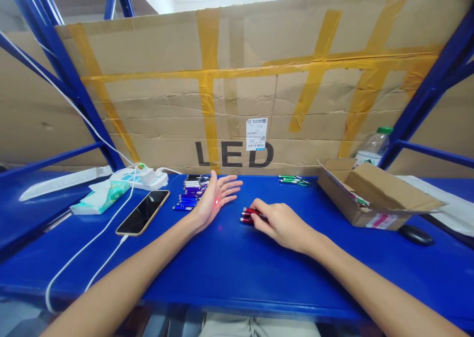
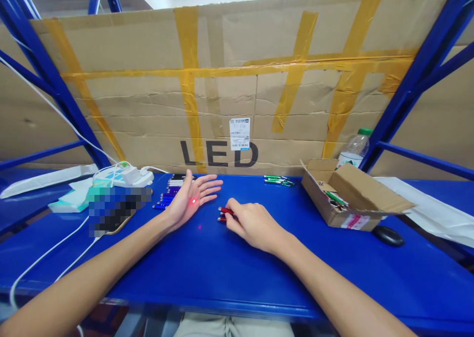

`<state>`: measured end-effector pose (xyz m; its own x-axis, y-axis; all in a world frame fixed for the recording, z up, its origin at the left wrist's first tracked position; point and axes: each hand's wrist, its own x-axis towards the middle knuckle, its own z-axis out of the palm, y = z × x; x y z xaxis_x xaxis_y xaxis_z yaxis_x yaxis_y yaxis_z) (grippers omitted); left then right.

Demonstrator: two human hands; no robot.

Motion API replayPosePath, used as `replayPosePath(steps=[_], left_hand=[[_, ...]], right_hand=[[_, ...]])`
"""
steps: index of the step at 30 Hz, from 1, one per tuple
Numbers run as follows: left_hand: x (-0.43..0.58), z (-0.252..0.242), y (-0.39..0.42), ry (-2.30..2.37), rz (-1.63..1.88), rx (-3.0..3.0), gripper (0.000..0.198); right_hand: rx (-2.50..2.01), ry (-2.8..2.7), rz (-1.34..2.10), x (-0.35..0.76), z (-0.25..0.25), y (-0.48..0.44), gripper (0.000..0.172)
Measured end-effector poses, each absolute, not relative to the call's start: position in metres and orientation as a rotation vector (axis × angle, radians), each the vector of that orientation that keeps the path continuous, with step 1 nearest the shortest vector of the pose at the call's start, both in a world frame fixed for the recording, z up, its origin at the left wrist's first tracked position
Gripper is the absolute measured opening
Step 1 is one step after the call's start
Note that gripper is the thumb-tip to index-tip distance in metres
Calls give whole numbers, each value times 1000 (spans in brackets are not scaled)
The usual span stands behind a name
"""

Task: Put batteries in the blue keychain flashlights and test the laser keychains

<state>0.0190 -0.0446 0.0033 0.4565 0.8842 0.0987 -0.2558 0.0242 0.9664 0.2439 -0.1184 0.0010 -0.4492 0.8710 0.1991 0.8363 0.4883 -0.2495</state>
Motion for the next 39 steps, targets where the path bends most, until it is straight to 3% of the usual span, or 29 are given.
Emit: replayPosePath(steps=[5, 11, 18, 26, 39], left_hand=[[19, 2, -44, 660, 969, 1226, 77], [19, 4, -47, 659, 968, 1229, 78], [21, 5, -49, 662, 943, 1224, 80], [21, 1, -47, 661, 939, 1228, 82], [20, 4, -47, 659, 957, 1180, 82]], right_hand=[[-1727, -2281, 8, 253, 2, -114, 16], [-1445, -2391, 229, 251, -2, -120, 19], [-1665, -2280, 106, 257, -5, -115, 19], [-1392, -2356, 357, 253, -7, -120, 22], [-1535, -2315, 218, 261, -8, -116, 30]])
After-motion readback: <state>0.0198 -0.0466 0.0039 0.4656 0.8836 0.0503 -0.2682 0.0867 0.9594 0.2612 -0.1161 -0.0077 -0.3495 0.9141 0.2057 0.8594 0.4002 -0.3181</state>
